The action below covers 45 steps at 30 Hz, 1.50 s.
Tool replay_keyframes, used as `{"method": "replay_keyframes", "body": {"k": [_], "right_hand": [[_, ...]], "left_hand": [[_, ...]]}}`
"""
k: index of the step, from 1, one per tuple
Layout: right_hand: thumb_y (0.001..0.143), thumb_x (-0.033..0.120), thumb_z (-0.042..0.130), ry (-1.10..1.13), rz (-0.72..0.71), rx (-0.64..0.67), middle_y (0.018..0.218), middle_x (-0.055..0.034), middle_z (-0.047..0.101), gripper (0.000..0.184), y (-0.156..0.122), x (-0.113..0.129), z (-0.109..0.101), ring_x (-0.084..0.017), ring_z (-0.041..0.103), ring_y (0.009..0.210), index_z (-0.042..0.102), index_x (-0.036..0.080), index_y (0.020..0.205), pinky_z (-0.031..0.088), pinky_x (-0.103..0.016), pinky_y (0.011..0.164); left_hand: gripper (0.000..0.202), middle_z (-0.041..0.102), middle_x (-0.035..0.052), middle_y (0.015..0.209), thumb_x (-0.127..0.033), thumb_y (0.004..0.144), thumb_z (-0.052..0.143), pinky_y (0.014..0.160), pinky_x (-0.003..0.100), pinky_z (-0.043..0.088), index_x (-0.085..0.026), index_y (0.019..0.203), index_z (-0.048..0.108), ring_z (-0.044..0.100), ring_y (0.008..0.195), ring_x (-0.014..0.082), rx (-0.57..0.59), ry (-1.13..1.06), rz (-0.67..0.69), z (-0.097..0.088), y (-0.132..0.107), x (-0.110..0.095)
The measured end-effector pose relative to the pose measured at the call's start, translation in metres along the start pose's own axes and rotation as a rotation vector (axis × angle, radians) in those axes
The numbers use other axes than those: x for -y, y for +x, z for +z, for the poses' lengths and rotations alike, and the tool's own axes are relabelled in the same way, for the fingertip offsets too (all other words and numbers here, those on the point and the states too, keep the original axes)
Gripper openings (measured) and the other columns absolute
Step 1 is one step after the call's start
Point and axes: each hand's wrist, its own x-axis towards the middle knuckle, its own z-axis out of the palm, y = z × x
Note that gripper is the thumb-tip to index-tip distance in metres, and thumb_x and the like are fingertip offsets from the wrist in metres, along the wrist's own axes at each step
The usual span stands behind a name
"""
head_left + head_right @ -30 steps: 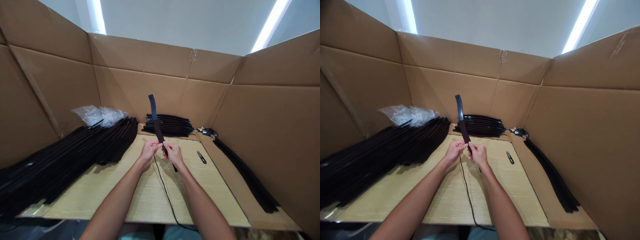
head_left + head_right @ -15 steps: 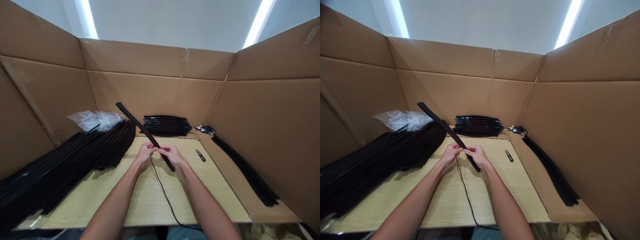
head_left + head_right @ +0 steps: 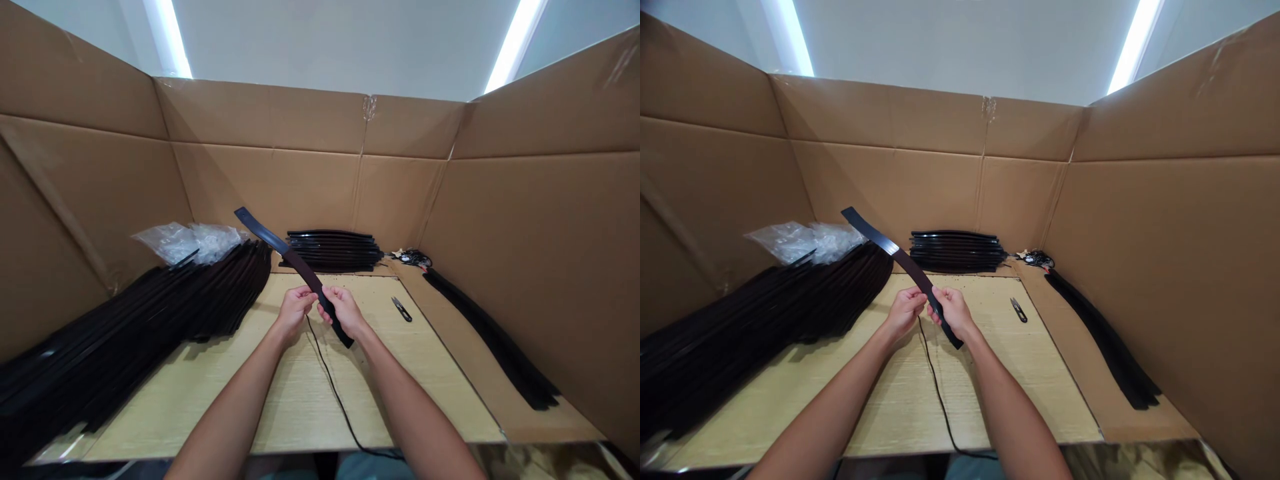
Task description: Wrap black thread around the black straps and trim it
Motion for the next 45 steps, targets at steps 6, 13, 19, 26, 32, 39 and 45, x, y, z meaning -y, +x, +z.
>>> {"method": "replay_keyframes", "body": {"k": [6,13,19,26,32,39,45], "right_hand": [[0.07,0.065,0.065,-0.017,-0.062,-0.133,0.043,0.0052,0.054,0.05,-0.002,-0.001,0.007,-0.005,0.04,0.03,0.046,0.019,0.061,0.026,-0.017,0.029],[0.07,0.062,0.067,0.017,-0.12,-0.161,0.049,0.0028,0.061,0.047,0.0,-0.004,0.012,-0.009,0.049,0.036,0.044,0.021,0.063,0.036,-0.02,0.036],[0.059,0.053,0.08,0.044,-0.092,-0.064,0.068,-0.0025,0.071,0.043,0.004,-0.006,0.002,-0.012,0.062,0.057,0.056,0.019,0.069,0.048,-0.025,0.056],[0.05,0.036,0.087,0.001,-0.021,0.046,0.068,0.0008,0.068,0.042,0.006,-0.008,-0.005,-0.011,0.059,0.055,0.066,0.016,0.08,0.049,-0.026,0.053],[0.047,0.04,0.088,-0.036,0.016,0.101,0.06,0.0017,0.068,0.05,0.0,-0.002,-0.007,-0.013,0.06,0.048,0.051,0.019,0.073,0.044,-0.022,0.039],[0.071,0.059,0.067,-0.044,-0.022,0.013,0.054,-0.0002,0.067,0.045,0.002,-0.001,-0.003,-0.007,0.051,0.037,0.051,0.018,0.068,0.037,-0.018,0.035],[0.073,0.058,0.066,-0.034,-0.031,-0.086,0.047,0.0023,0.061,0.043,0.004,-0.007,-0.003,-0.008,0.048,0.035,0.051,0.018,0.064,0.032,-0.018,0.033]], "left_hand": [[0.039,0.038,-0.0088,0.041,-0.041,0.053,0.083,0.042,0.022,0.008,-0.011,0.068,0.064,0.02,0.038,0.0022,-0.024,-0.036,0.019,0.008,-0.002,-0.001],[0.043,0.036,-0.0087,0.041,-0.048,0.055,0.082,0.042,0.021,0.013,-0.015,0.059,0.053,0.027,0.038,0.004,-0.05,-0.057,0.019,0.005,0.0,-0.002],[0.049,0.03,-0.0112,0.041,-0.044,0.053,0.084,0.041,0.02,0.01,-0.017,0.053,0.043,0.018,0.038,0.0016,-0.085,-0.054,0.007,-0.006,0.003,-0.006],[0.046,0.036,-0.0102,0.044,-0.038,0.044,0.088,0.041,0.019,0.009,-0.015,0.058,0.05,0.02,0.038,0.0006,0.005,-0.028,-0.082,-0.009,0.002,-0.007],[0.045,0.037,-0.0092,0.043,-0.042,0.049,0.087,0.042,0.019,0.013,-0.015,0.058,0.052,0.023,0.038,0.0021,0.053,-0.003,-0.094,-0.012,0.001,-0.005],[0.047,0.03,-0.0109,0.04,-0.045,0.052,0.085,0.043,0.02,0.013,-0.016,0.056,0.048,0.023,0.038,0.003,0.029,0.001,-0.043,-0.007,0.0,-0.001],[0.048,0.028,-0.0115,0.04,-0.042,0.055,0.084,0.042,0.02,0.01,-0.017,0.052,0.043,0.019,0.037,0.0023,-0.057,0.019,-0.006,0.0,-0.001,0.001]]}}
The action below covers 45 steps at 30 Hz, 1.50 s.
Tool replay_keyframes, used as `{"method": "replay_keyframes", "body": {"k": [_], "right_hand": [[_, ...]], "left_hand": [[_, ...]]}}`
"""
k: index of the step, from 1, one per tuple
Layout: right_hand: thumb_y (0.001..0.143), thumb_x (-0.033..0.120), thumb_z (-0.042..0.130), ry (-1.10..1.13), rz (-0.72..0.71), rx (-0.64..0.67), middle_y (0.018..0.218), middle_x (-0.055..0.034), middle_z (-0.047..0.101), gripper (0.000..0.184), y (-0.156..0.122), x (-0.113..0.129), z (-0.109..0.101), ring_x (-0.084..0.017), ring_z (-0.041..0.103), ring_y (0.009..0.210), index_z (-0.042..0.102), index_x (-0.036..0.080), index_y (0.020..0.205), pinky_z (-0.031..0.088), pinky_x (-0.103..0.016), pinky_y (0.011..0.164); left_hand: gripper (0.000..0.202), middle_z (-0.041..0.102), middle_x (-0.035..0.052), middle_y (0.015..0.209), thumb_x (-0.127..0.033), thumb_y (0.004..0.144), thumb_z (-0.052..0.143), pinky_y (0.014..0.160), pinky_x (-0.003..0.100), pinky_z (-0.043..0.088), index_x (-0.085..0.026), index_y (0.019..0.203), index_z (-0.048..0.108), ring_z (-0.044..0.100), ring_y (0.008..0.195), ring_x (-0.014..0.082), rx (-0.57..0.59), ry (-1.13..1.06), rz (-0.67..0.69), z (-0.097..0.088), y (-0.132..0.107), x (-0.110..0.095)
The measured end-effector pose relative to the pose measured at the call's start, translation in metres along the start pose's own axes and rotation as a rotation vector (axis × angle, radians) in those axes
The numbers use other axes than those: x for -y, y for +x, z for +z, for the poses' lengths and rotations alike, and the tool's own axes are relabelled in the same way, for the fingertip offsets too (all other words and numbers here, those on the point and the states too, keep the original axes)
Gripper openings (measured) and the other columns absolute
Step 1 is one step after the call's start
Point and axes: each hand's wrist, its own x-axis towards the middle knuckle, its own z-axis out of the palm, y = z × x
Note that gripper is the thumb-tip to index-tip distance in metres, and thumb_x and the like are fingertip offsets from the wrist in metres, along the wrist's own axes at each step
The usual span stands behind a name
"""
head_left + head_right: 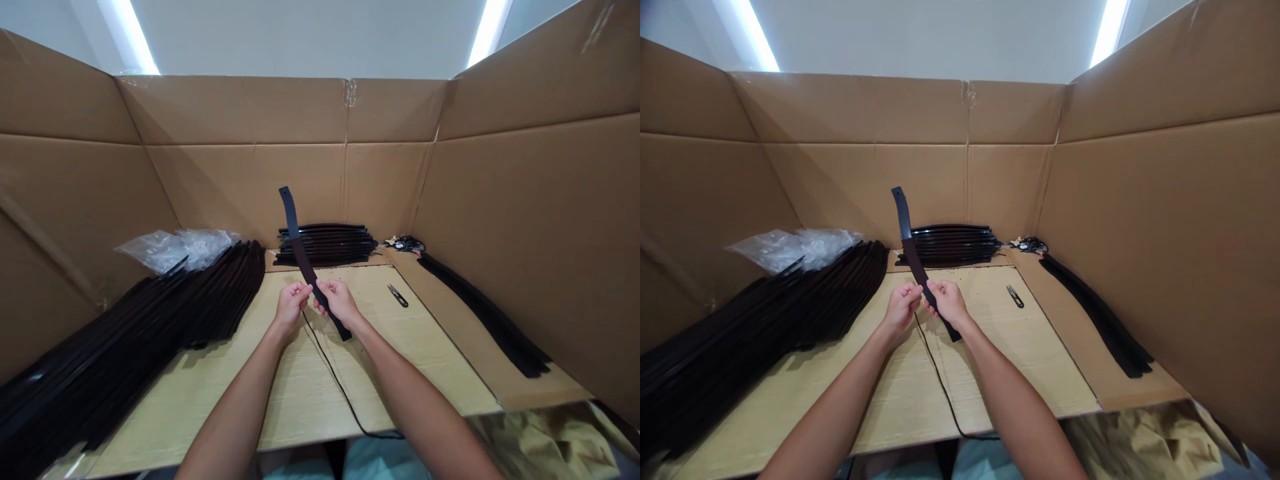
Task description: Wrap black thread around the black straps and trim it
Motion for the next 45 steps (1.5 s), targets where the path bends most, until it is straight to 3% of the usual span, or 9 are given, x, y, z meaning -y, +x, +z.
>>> {"method": "replay_keyframes", "body": {"k": [6,12,18,21,24,32,35,39,45], "right_hand": [[0.062,0.048,0.077,0.081,-0.007,0.027,0.07,-0.0022,0.071,0.039,0.003,-0.004,0.0,-0.011,0.062,0.056,0.054,0.019,0.071,0.045,-0.022,0.049],[0.048,0.026,0.087,0.076,0.019,0.068,0.067,0.0018,0.068,0.041,0.004,-0.006,-0.004,-0.011,0.061,0.058,0.063,0.016,0.079,0.048,-0.022,0.054],[0.049,0.036,0.087,0.088,0.025,0.104,0.064,0.0034,0.068,0.048,-0.001,-0.001,-0.002,-0.012,0.06,0.048,0.049,0.02,0.074,0.042,-0.021,0.04],[0.059,0.049,0.08,0.109,0.007,0.097,0.062,0.0014,0.069,0.046,-0.001,0.0,0.001,-0.01,0.058,0.045,0.048,0.02,0.073,0.041,-0.02,0.042],[0.065,0.056,0.074,0.129,-0.006,0.074,0.063,0.0008,0.068,0.044,0.001,-0.001,0.002,-0.009,0.057,0.047,0.05,0.019,0.07,0.041,-0.02,0.045],[0.062,0.045,0.079,0.118,-0.051,0.048,0.061,0.0016,0.065,0.035,0.005,-0.008,0.0,-0.009,0.056,0.052,0.06,0.017,0.069,0.04,-0.021,0.049],[0.059,0.037,0.081,0.114,-0.066,0.074,0.073,-0.0003,0.07,0.032,0.006,-0.009,-0.002,-0.012,0.061,0.062,0.066,0.018,0.078,0.044,-0.022,0.055],[0.056,0.025,0.083,0.088,-0.066,0.096,0.08,0.0002,0.071,0.044,0.007,-0.008,-0.005,-0.013,0.064,0.069,0.067,0.019,0.096,0.049,-0.025,0.065],[0.053,0.029,0.084,0.041,-0.047,0.167,0.075,0.0012,0.068,0.037,0.003,-0.004,-0.008,-0.014,0.061,0.059,0.062,0.018,0.08,0.049,-0.023,0.044]], "left_hand": [[0.049,0.035,-0.0098,0.042,-0.041,0.057,0.082,0.041,0.02,0.011,-0.018,0.053,0.04,0.022,0.038,0.002,-0.072,0.004,0.011,-0.002,0.002,-0.002],[0.045,0.036,-0.0108,0.042,-0.032,0.046,0.087,0.041,0.019,0.011,-0.017,0.056,0.046,0.023,0.037,0.001,-0.025,0.003,-0.038,-0.004,0.002,-0.005],[0.048,0.04,-0.0092,0.041,-0.038,0.048,0.086,0.04,0.018,0.012,-0.018,0.055,0.042,0.024,0.036,0.0018,0.015,-0.002,-0.057,-0.005,0.001,-0.005],[0.049,0.042,-0.0079,0.042,-0.041,0.05,0.085,0.04,0.018,0.012,-0.018,0.055,0.042,0.024,0.036,0.0017,-0.001,-0.003,-0.04,-0.005,0.001,-0.005],[0.049,0.035,-0.0103,0.04,-0.039,0.055,0.083,0.04,0.018,0.011,-0.018,0.054,0.039,0.021,0.036,0.0013,-0.027,-0.006,-0.012,-0.004,0.0,-0.004],[0.045,0.04,-0.0097,0.043,-0.033,0.048,0.085,0.04,0.019,0.01,-0.017,0.057,0.044,0.022,0.037,0.001,-0.027,-0.001,-0.024,0.0,-0.001,-0.005],[0.044,0.038,-0.0109,0.044,-0.031,0.046,0.086,0.04,0.018,0.011,-0.017,0.06,0.047,0.022,0.037,0.0008,-0.022,-0.007,-0.032,-0.002,0.0,-0.007],[0.042,0.035,-0.0115,0.043,-0.03,0.047,0.085,0.04,0.018,0.01,-0.017,0.059,0.047,0.021,0.037,0.0006,-0.007,-0.013,-0.045,-0.005,0.001,-0.009],[0.045,0.033,-0.0116,0.041,-0.032,0.048,0.085,0.039,0.017,0.011,-0.017,0.055,0.043,0.021,0.036,0.0006,0.038,-0.018,-0.054,-0.006,-0.001,-0.009]]}}
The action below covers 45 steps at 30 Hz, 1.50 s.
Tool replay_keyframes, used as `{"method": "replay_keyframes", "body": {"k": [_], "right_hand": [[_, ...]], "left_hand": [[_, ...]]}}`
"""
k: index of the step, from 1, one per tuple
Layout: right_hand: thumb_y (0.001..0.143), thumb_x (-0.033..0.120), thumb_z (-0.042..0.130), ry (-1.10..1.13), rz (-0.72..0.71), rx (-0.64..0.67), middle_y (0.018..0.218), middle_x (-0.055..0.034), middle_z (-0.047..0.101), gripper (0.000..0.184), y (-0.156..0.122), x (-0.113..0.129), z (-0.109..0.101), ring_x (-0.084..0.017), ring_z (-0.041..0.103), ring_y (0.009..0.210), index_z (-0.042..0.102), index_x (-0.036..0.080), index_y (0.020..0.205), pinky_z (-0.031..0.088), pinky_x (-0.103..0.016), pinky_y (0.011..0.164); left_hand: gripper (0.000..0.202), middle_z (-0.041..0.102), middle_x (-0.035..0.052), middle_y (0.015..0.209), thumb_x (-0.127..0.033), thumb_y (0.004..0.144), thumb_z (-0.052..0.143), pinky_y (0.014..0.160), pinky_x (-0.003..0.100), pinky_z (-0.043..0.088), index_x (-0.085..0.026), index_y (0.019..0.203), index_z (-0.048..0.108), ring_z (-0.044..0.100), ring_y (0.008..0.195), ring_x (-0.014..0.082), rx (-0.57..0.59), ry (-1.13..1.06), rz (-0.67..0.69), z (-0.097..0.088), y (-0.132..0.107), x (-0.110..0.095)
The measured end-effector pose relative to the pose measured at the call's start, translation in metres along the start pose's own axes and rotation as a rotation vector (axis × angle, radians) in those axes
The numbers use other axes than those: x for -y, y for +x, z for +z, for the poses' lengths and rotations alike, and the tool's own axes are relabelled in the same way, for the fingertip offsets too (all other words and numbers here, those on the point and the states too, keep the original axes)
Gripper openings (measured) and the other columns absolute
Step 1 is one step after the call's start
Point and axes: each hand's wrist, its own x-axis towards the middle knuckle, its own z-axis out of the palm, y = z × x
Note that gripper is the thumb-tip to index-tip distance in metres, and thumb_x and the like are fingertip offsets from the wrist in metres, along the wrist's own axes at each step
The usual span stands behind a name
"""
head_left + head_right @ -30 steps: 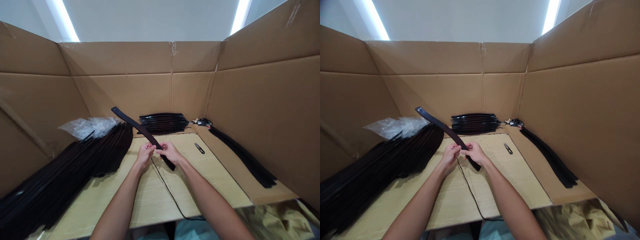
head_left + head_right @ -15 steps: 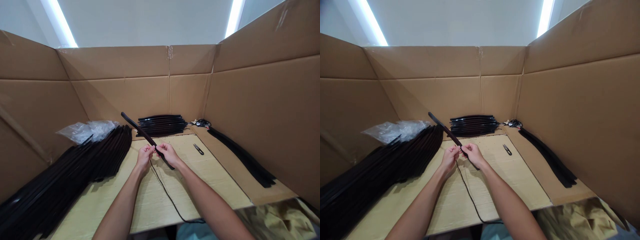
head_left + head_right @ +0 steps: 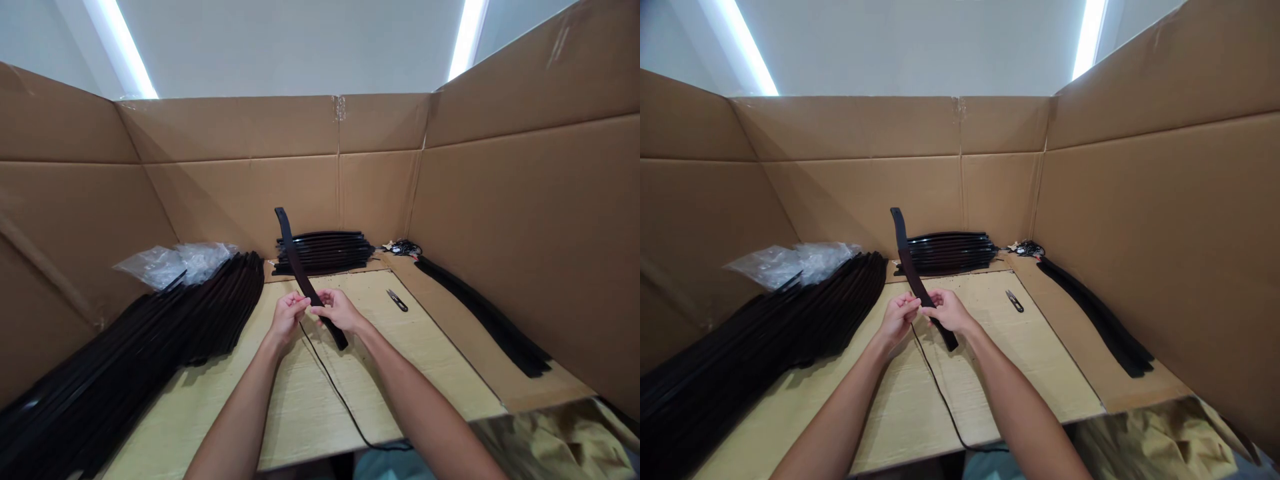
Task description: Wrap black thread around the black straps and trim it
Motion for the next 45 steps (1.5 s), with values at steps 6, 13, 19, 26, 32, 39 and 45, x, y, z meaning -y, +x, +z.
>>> {"method": "replay_keyframes", "body": {"k": [6,13,19,26,32,39,45], "right_hand": [[0.064,0.035,0.079,0.021,-0.01,0.031,0.07,0.0019,0.07,0.035,-0.003,0.004,0.003,-0.01,0.059,0.047,0.052,0.02,0.082,0.04,-0.018,0.04],[0.056,0.021,0.082,0.044,-0.024,0.023,0.086,-0.0019,0.073,0.043,0.0,0.004,0.0,-0.014,0.065,0.072,0.067,0.02,0.096,0.049,-0.024,0.061],[0.05,0.026,0.086,0.04,-0.009,0.033,0.078,0.0003,0.068,0.039,0.0,-0.004,0.004,-0.015,0.063,0.067,0.063,0.017,0.081,0.052,-0.027,0.057],[0.065,0.042,0.078,0.05,0.011,0.027,0.064,0.0027,0.065,0.037,0.002,-0.004,0.003,-0.012,0.059,0.052,0.053,0.02,0.08,0.045,-0.022,0.046],[0.057,0.031,0.081,0.035,-0.015,-0.015,0.083,-0.0012,0.07,0.037,0.004,-0.006,0.003,-0.013,0.063,0.07,0.063,0.019,0.086,0.048,-0.025,0.061],[0.045,0.019,0.086,-0.037,-0.007,-0.02,0.076,0.0006,0.067,0.042,0.004,-0.008,-0.001,-0.014,0.061,0.068,0.062,0.016,0.08,0.05,-0.027,0.064],[0.056,0.037,0.083,-0.046,-0.004,0.003,0.07,0.0027,0.065,0.045,0.001,-0.008,0.003,-0.012,0.058,0.052,0.046,0.021,0.076,0.039,-0.02,0.039]], "left_hand": [[0.044,0.042,-0.0083,0.043,-0.032,0.051,0.084,0.04,0.017,0.013,-0.017,0.056,0.043,0.023,0.036,0.0008,-0.012,-0.004,0.023,-0.001,0.0,0.0],[0.04,0.039,-0.0102,0.044,-0.028,0.047,0.085,0.039,0.018,0.01,-0.015,0.059,0.049,0.022,0.036,0.0,-0.043,-0.004,0.046,-0.002,0.005,0.001],[0.043,0.034,-0.0114,0.042,-0.029,0.046,0.086,0.039,0.018,0.01,-0.016,0.056,0.046,0.021,0.035,0.0002,-0.038,0.004,0.025,-0.004,0.005,0.003],[0.046,0.048,-0.0065,0.044,-0.032,0.049,0.086,0.038,0.018,0.011,-0.017,0.057,0.043,0.025,0.034,0.0005,-0.055,0.002,0.014,-0.004,0.005,0.005],[0.046,0.039,-0.0108,0.042,-0.03,0.048,0.086,0.039,0.019,0.009,-0.017,0.059,0.043,0.022,0.035,-0.0001,-0.043,-0.006,0.002,-0.007,0.007,0.004],[0.045,0.038,-0.0109,0.043,-0.026,0.046,0.087,0.039,0.019,0.012,-0.016,0.056,0.044,0.024,0.036,0.0001,-0.01,0.003,-0.023,-0.009,0.005,0.002],[0.046,0.04,-0.0096,0.041,-0.027,0.047,0.087,0.039,0.018,0.012,-0.017,0.054,0.042,0.025,0.036,0.001,-0.008,0.014,-0.037,-0.008,0.004,0.002]]}}
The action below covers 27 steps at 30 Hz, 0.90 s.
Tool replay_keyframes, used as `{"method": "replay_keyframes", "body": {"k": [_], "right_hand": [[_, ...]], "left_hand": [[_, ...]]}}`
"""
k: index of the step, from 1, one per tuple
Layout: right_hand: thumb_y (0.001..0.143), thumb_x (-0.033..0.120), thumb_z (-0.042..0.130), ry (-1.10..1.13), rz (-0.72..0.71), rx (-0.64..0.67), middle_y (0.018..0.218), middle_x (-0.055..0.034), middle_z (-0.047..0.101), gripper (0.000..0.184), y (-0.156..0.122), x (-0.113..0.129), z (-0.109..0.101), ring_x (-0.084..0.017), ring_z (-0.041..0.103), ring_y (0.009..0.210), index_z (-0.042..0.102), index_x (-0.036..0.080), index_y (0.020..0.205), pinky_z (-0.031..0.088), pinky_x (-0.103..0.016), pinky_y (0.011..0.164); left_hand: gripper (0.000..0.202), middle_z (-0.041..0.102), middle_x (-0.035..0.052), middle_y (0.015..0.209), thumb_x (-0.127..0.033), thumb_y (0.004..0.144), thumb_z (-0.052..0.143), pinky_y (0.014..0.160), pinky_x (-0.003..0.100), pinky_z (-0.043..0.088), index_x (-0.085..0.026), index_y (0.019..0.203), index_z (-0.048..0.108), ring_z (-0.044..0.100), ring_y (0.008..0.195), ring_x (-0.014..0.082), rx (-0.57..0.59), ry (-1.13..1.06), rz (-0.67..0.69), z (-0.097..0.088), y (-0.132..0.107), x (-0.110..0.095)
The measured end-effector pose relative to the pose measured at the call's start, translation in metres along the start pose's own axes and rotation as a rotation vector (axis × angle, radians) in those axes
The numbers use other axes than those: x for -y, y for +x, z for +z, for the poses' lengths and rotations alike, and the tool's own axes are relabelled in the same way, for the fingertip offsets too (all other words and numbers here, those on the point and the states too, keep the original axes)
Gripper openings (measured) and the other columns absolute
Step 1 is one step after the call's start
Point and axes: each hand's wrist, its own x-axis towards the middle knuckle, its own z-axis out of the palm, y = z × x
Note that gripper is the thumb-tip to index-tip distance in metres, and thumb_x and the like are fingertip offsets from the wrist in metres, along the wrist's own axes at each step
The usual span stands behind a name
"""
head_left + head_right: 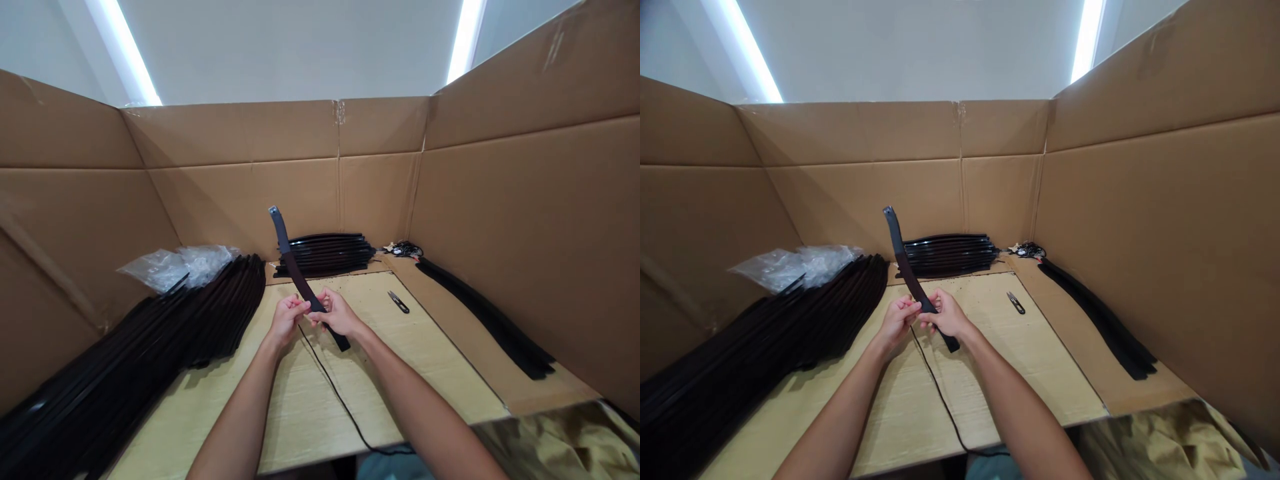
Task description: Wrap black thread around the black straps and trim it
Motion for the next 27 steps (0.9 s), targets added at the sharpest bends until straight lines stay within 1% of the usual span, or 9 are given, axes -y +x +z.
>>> {"method": "replay_keyframes", "body": {"k": [2,5,10,12,16,19,21,24,27], "right_hand": [[0.063,0.042,0.079,0.001,-0.016,-0.009,0.067,0.0029,0.065,0.039,0.0012,-0.0003,0.0001,-0.011,0.056,0.049,0.048,0.021,0.076,0.036,-0.019,0.039],[0.068,0.043,0.075,0.002,-0.044,-0.033,0.07,0.0009,0.066,0.031,0.0045,-0.0012,-0.0019,-0.011,0.059,0.056,0.056,0.019,0.077,0.042,-0.022,0.048],[0.056,0.029,0.082,-0.005,-0.059,-0.054,0.084,-0.0011,0.07,0.04,0.0075,-0.0064,-0.003,-0.016,0.064,0.078,0.064,0.019,0.091,0.05,-0.031,0.076],[0.056,0.028,0.082,-0.013,-0.049,-0.042,0.084,-0.0018,0.07,0.04,0.0072,-0.0086,-0.0021,-0.018,0.064,0.078,0.064,0.018,0.09,0.051,-0.033,0.074],[0.06,0.037,0.08,-0.012,-0.034,-0.015,0.082,-0.0014,0.068,0.036,0.0048,-0.0099,-0.0002,-0.019,0.064,0.072,0.057,0.019,0.081,0.054,-0.032,0.06],[0.065,0.042,0.077,-0.01,-0.034,0.002,0.069,0.0024,0.066,0.038,0.003,-0.0071,0.0007,-0.015,0.062,0.059,0.049,0.021,0.08,0.05,-0.028,0.052],[0.07,0.044,0.073,-0.016,-0.04,0.009,0.061,0.0045,0.063,0.035,0.0025,-0.0045,0.0006,-0.013,0.059,0.052,0.049,0.021,0.08,0.046,-0.025,0.05],[0.072,0.041,0.072,-0.028,-0.056,-0.005,0.062,0.0036,0.063,0.028,0.0031,-0.0021,-0.0001,-0.011,0.058,0.054,0.056,0.019,0.078,0.044,-0.024,0.053],[0.062,0.031,0.079,-0.039,-0.06,-0.028,0.074,0.0011,0.067,0.027,0.0044,-0.0033,-0.0006,-0.013,0.062,0.066,0.061,0.019,0.079,0.048,-0.026,0.063]], "left_hand": [[0.045,0.045,-0.0079,0.043,-0.028,0.049,0.086,0.039,0.018,0.01,-0.017,0.055,0.042,0.024,0.035,0.0004,-0.017,0.002,0.0,0.0002,0.0008,0.0006],[0.041,0.049,-0.0069,0.046,-0.029,0.05,0.085,0.038,0.019,0.009,-0.016,0.058,0.047,0.021,0.035,-0.0004,-0.043,0.003,0.003,-0.0007,0.0024,0.001],[0.037,0.04,-0.0096,0.043,-0.024,0.043,0.086,0.039,0.019,0.01,-0.013,0.061,0.055,0.022,0.036,0.0002,-0.028,0.017,-0.011,-0.0034,0.0024,-0.0009],[0.038,0.04,-0.0091,0.043,-0.026,0.043,0.087,0.039,0.019,0.01,-0.013,0.059,0.055,0.023,0.037,0.0003,-0.021,0.025,-0.019,-0.0036,0.0018,-0.0009],[0.044,0.038,-0.0092,0.041,-0.032,0.045,0.087,0.04,0.019,0.011,-0.016,0.054,0.048,0.024,0.036,0.0009,-0.022,0.035,-0.014,-0.0026,0.0017,0.0027],[0.046,0.042,-0.0078,0.042,-0.037,0.047,0.087,0.04,0.018,0.014,-0.016,0.054,0.046,0.027,0.037,0.0019,-0.029,0.042,-0.007,-0.002,0.0025,0.0064],[0.046,0.047,-0.0057,0.044,-0.038,0.048,0.087,0.04,0.018,0.014,-0.016,0.055,0.047,0.028,0.037,0.0022,-0.036,0.047,-0.001,-0.002,0.0033,0.0079],[0.045,0.046,-0.0063,0.044,-0.037,0.049,0.086,0.04,0.019,0.012,-0.016,0.054,0.047,0.026,0.037,0.0014,-0.041,0.048,0.005,-0.0029,0.004,0.0072],[0.041,0.038,-0.0095,0.041,-0.031,0.047,0.086,0.04,0.019,0.01,-0.015,0.055,0.05,0.022,0.036,0.001,-0.02,0.051,-0.009,-0.0043,0.0035,0.0033]]}}
